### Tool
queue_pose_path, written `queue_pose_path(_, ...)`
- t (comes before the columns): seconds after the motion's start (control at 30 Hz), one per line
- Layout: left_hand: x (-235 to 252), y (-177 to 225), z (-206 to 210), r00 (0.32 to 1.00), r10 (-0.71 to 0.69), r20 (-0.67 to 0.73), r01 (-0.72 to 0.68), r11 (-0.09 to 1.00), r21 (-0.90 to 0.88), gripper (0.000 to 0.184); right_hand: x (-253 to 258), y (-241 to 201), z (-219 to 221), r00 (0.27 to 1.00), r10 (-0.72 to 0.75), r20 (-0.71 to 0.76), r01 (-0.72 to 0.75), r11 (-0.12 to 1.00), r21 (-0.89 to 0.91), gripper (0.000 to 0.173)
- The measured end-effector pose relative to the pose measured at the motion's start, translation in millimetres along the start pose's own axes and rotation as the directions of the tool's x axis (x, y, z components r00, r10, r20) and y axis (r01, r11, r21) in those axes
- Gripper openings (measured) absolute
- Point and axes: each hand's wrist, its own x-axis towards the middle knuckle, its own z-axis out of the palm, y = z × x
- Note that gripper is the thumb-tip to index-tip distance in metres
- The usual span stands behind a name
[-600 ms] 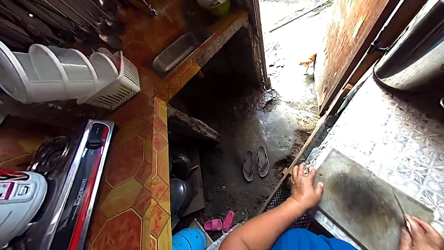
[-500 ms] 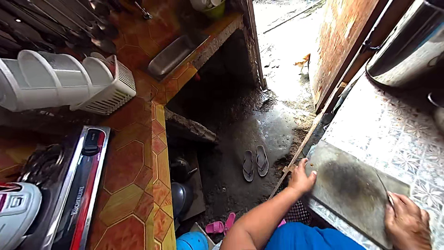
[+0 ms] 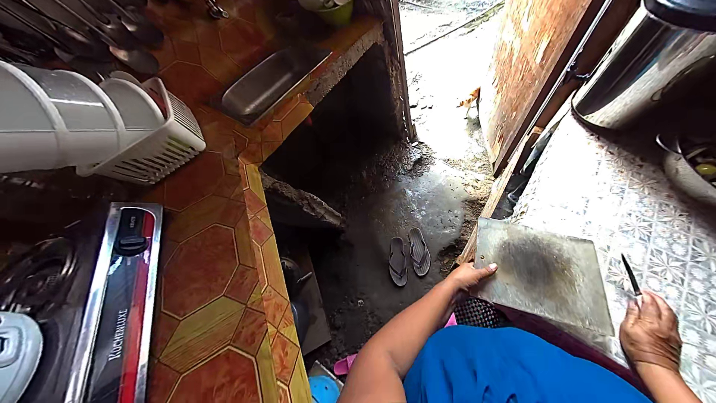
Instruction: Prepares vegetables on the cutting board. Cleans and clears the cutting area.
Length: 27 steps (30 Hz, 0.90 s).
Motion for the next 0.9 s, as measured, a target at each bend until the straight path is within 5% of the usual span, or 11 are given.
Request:
queue_pose_path(0.23,-56.3,-2.6,-21.6,0.989,0.099,-0.110,-0.109,0.989,-0.096,0.033,5.3,4.9,3.6,1.000,-0.006,0.025,0.007,0.999,-0.045,0.041)
queue_pose_path(0.43,-127.7,-9.6,-56.0,0.884,0.166,-0.437,-0.243,0.962,-0.126,0.024,8.1,7.3,3.3,0.999,0.000,0.041,0.002,0.999,-0.050,0.041)
queue_pose_path(0.53,-156.1,-15.6,-62.4,0.736,0.106,-0.669,-0.318,0.926,-0.203,0.023,8.5,5.0,1.2,0.998,0.008,0.059,-0.004,0.998,-0.057,0.041)
queue_pose_path(0.67,-182.4,-25.3,-64.3,0.457,0.027,-0.889,-0.409,0.894,-0.183,0.023,9.6,5.0,1.1,0.998,0.015,0.057,-0.010,0.996,-0.086,0.042)
queue_pose_path(0.77,-206.7,-31.8,-59.9,0.249,0.003,-0.969,-0.407,0.908,-0.102,0.023,13.5,7.9,-3.2,0.997,-0.011,0.075,0.016,0.997,-0.069,0.039)
queue_pose_path(0.9,-238.1,-32.8,-50.9,0.076,-0.040,-0.996,-0.342,0.938,-0.064,0.024,44.9,-3.4,-14.9,0.984,-0.128,0.128,0.128,0.992,0.008,0.037)
